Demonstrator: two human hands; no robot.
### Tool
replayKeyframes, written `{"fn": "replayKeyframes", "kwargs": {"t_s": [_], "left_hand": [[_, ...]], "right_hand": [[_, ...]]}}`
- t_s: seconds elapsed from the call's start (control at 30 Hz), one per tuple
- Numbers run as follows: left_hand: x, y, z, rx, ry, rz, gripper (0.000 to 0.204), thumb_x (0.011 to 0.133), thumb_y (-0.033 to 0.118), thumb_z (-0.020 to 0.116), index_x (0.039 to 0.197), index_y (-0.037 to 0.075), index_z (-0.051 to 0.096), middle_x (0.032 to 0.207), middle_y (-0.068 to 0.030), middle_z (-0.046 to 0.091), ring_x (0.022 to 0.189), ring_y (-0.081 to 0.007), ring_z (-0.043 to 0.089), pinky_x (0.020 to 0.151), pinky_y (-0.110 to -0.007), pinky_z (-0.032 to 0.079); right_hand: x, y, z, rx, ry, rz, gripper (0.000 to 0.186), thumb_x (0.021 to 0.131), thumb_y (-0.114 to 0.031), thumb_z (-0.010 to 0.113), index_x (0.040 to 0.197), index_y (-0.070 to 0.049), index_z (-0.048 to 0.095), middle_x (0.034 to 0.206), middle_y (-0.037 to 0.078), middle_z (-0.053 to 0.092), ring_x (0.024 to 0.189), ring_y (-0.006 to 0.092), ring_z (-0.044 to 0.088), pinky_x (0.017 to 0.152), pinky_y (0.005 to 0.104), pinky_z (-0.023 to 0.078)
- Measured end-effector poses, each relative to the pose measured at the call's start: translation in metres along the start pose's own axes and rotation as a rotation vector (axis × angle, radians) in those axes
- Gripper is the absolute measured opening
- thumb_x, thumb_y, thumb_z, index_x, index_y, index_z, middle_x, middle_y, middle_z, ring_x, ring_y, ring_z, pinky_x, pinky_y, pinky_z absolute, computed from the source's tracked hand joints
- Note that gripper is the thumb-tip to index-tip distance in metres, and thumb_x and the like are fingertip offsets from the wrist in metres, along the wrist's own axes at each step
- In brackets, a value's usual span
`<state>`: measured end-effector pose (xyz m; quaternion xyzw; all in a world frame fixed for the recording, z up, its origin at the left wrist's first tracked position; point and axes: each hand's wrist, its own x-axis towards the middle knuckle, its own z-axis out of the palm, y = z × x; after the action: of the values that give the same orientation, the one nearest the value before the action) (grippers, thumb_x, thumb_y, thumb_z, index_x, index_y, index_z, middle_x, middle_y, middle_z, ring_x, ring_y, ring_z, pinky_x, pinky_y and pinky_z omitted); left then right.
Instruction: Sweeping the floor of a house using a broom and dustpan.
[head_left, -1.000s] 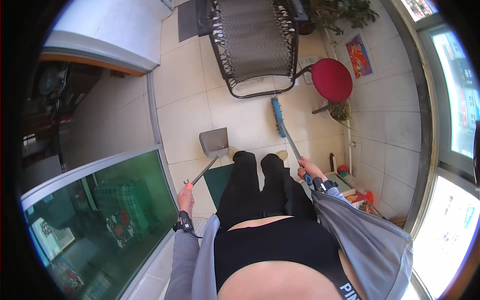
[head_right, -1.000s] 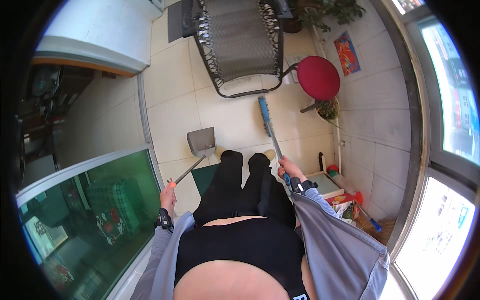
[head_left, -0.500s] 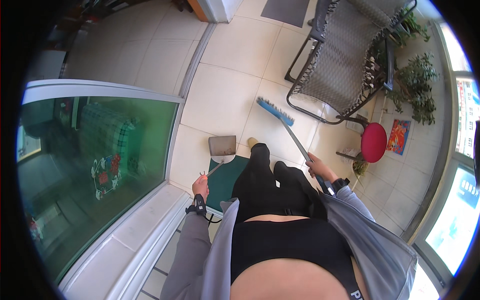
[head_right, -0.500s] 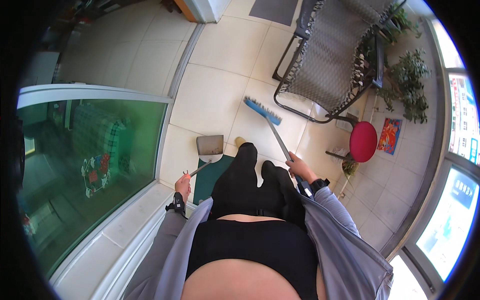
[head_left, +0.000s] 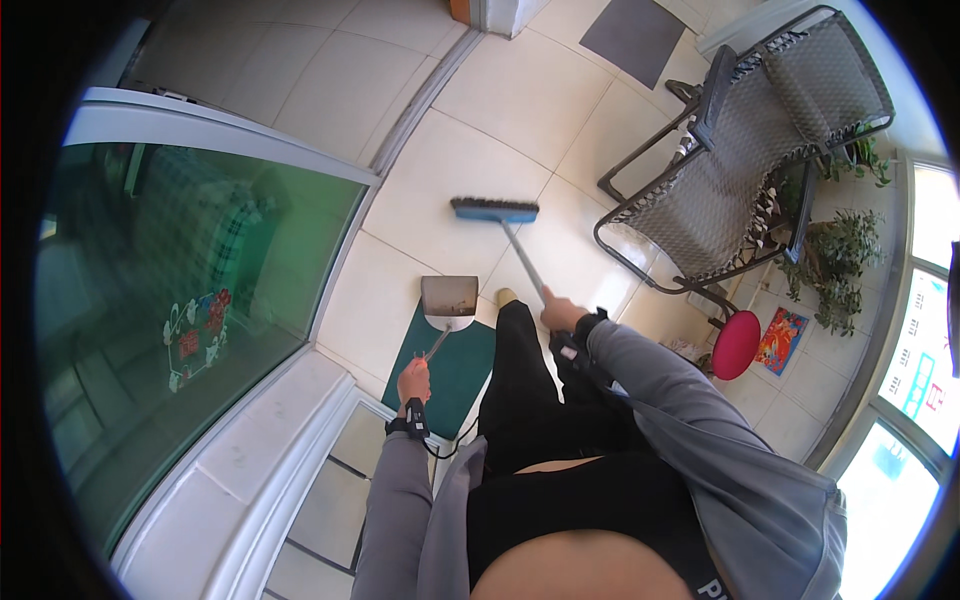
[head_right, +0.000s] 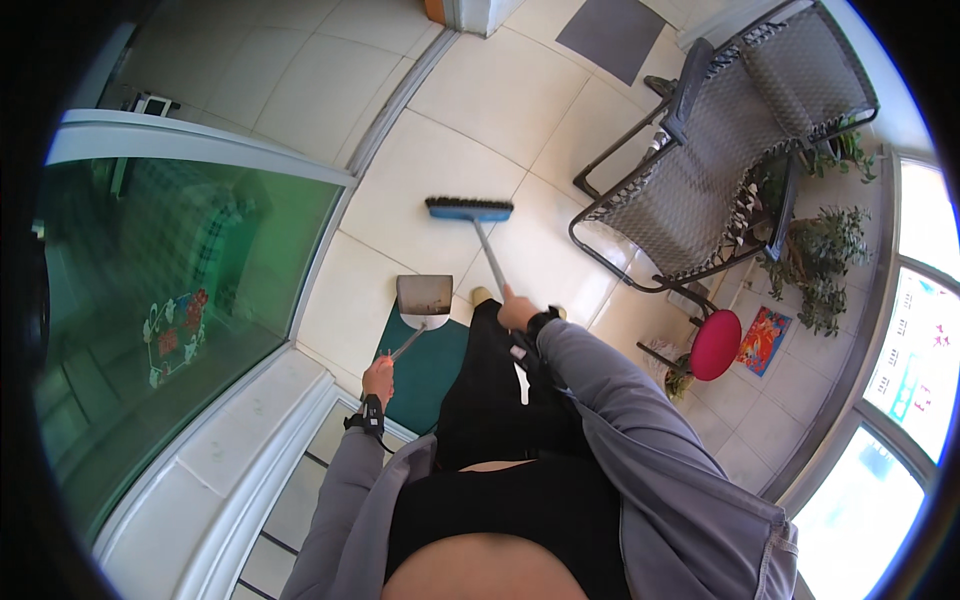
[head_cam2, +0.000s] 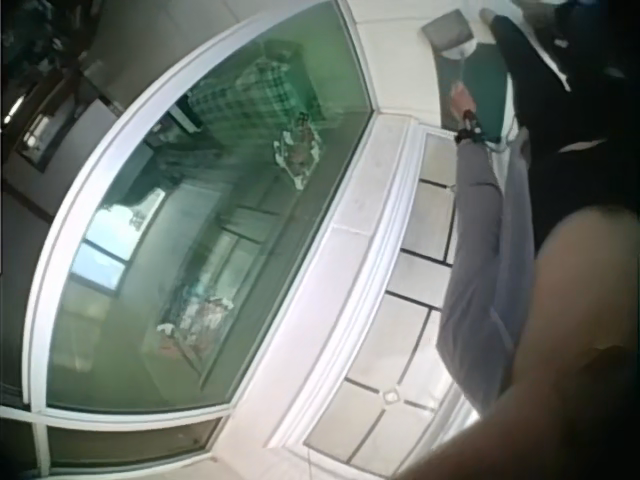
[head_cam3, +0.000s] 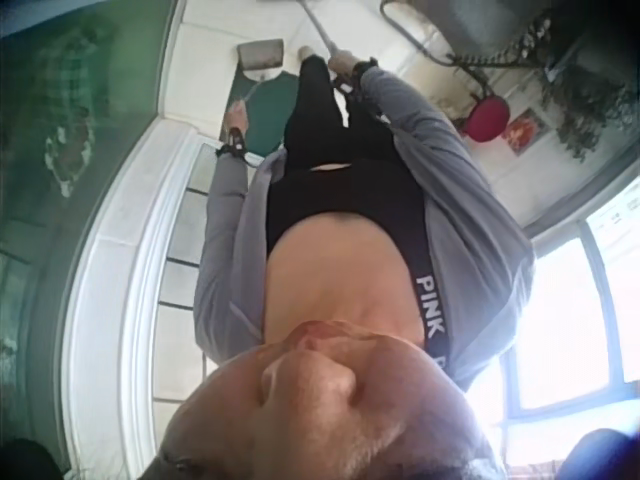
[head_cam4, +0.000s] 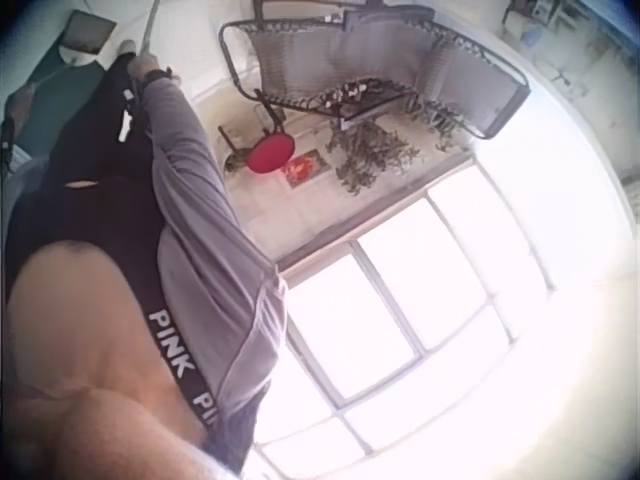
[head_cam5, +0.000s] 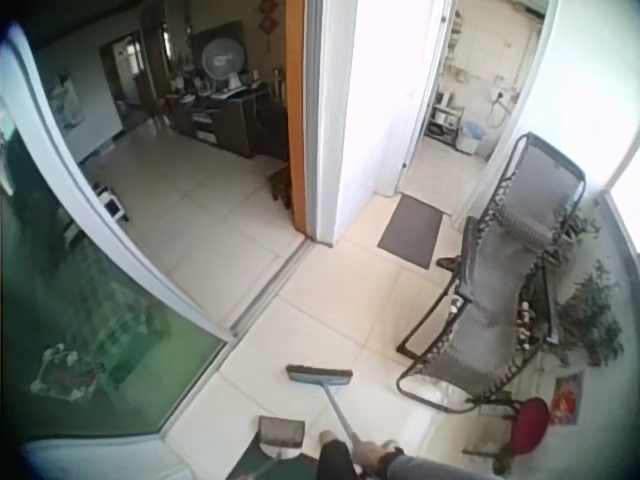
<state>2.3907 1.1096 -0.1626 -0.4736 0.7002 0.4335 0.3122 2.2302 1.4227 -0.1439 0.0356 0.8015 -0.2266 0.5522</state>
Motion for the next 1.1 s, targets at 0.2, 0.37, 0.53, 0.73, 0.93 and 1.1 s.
{"fn": "replayKeyframes", "kwargs": {"t_s": [0.2,0.37,0.53,0.73,0.93,1.1], "left_hand": [[-0.010,0.019,0.003,-0.101,-0.003,0.001,0.018,0.076,0.014,0.045,0.089,0.010,0.058,0.045,-0.0006,0.041,0.033,-0.0098,0.042,0.030,-0.024,0.033],[-0.005,0.051,0.006,-0.248,-0.001,-0.057,0.017,0.077,0.016,0.047,0.087,0.010,0.059,0.045,-0.0001,0.041,0.034,-0.0088,0.040,0.030,-0.023,0.032],[-0.008,0.100,0.009,-0.302,0.052,0.013,0.015,0.078,0.018,0.049,0.086,0.010,0.059,0.044,0.0006,0.040,0.033,-0.0086,0.039,0.030,-0.022,0.030],[-0.021,0.194,0.008,-0.331,0.079,0.050,0.011,0.077,0.015,0.051,0.082,0.010,0.058,0.044,0.0013,0.038,0.032,-0.0078,0.034,0.029,-0.021,0.027],[0.000,0.286,-0.004,-0.473,0.128,-0.069,0.013,0.075,0.015,0.051,0.084,0.011,0.059,0.045,0.0017,0.039,0.033,-0.0071,0.036,0.029,-0.020,0.028],[0.036,0.371,-0.021,-0.455,0.192,0.025,0.015,0.076,0.013,0.050,0.087,0.010,0.059,0.045,0.0026,0.039,0.032,-0.0064,0.035,0.029,-0.020,0.028]], "right_hand": [[-0.027,0.004,0.000,0.004,-0.237,-0.155,0.056,0.072,-0.013,0.047,0.124,-0.002,0.030,0.077,0.020,0.058,0.065,0.0284,0.059,0.055,0.0359,0.046],[-0.051,0.020,-0.080,0.216,-0.281,-0.193,0.048,0.076,-0.015,0.051,0.119,0.000,0.035,0.063,0.012,0.056,0.039,0.0190,0.052,0.036,0.0286,0.039],[-0.036,0.024,-0.176,0.433,-0.259,-0.140,0.041,0.082,-0.020,0.050,0.112,0.003,0.037,0.054,0.008,0.050,0.038,0.0149,0.047,0.035,0.0268,0.037],[0.000,0.022,-0.295,1.139,-0.297,-0.018,0.014,0.083,-0.016,0.048,0.087,-0.005,0.040,0.056,0.002,0.040,0.040,0.0109,0.040,0.038,0.0235,0.038],[0.060,0.027,-0.391,1.233,-0.238,0.028,0.009,0.078,-0.004,0.044,0.073,0.003,0.043,0.055,0.003,0.039,0.043,0.0112,0.040,0.040,0.0240,0.036],[0.124,-0.002,-0.458,1.586,-0.280,0.071,0.014,0.077,-0.003,0.039,0.063,-0.004,0.036,0.054,0.002,0.035,0.043,0.0098,0.035,0.038,0.0239,0.028]]}}
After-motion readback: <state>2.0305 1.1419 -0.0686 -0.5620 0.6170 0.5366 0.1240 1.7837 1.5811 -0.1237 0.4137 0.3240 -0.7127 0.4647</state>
